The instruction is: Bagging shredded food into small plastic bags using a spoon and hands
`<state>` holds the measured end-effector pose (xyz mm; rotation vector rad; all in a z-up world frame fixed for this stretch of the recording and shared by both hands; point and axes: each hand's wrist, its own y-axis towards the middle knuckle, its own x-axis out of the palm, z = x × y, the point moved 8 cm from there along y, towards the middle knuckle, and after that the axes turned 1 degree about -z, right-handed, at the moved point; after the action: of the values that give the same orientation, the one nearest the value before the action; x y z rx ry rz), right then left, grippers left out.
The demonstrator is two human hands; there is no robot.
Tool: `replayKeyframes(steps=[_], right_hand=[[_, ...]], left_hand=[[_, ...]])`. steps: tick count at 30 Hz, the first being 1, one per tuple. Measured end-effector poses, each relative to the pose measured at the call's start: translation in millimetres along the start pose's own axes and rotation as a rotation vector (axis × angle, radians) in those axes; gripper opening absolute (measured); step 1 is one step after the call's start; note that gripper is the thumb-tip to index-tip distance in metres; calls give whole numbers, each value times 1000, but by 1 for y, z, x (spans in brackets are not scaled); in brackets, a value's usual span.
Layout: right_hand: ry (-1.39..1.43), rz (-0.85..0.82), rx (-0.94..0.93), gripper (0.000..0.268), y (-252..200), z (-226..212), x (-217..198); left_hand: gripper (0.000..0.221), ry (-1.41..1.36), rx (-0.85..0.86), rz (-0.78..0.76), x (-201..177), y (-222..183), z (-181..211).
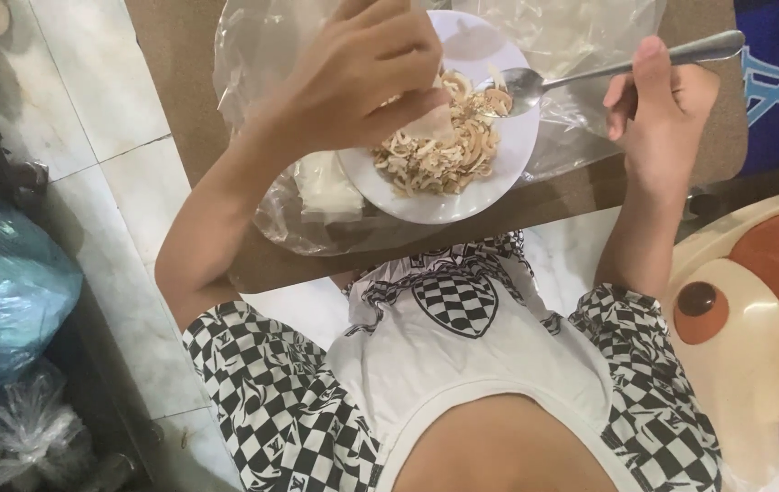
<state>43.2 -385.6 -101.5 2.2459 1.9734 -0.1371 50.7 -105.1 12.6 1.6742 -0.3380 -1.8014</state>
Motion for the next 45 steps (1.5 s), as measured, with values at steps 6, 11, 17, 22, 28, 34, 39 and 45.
replayKeyframes(steps=[6, 11, 17, 22, 28, 34, 39, 45], right_hand=[[40, 80, 51, 58, -5, -6, -8], [59, 99, 2, 57, -3, -1, -16], [139, 123, 35, 56, -4, 3, -17], [140, 122, 48, 57, -4, 2, -14], [178, 116, 54, 62, -1, -3, -8], [149, 191, 31, 55, 8, -12, -13], [178, 183, -5, 59, 31, -16, -14], [72, 48, -93, 67, 71, -4, -23]], left_hand=[[35, 563, 90, -123, 23, 4, 1], [30, 656, 189, -153, 20, 17, 3], [33, 743, 182, -139, 28, 18, -9], [29, 809, 142, -163, 32, 13, -20], [21, 453, -228, -128, 26, 8, -47], [17, 184, -307, -31, 39, 2, -64], [23, -98, -364, -164, 77, -2, -91], [16, -302, -435, -292, 88, 0, -102]])
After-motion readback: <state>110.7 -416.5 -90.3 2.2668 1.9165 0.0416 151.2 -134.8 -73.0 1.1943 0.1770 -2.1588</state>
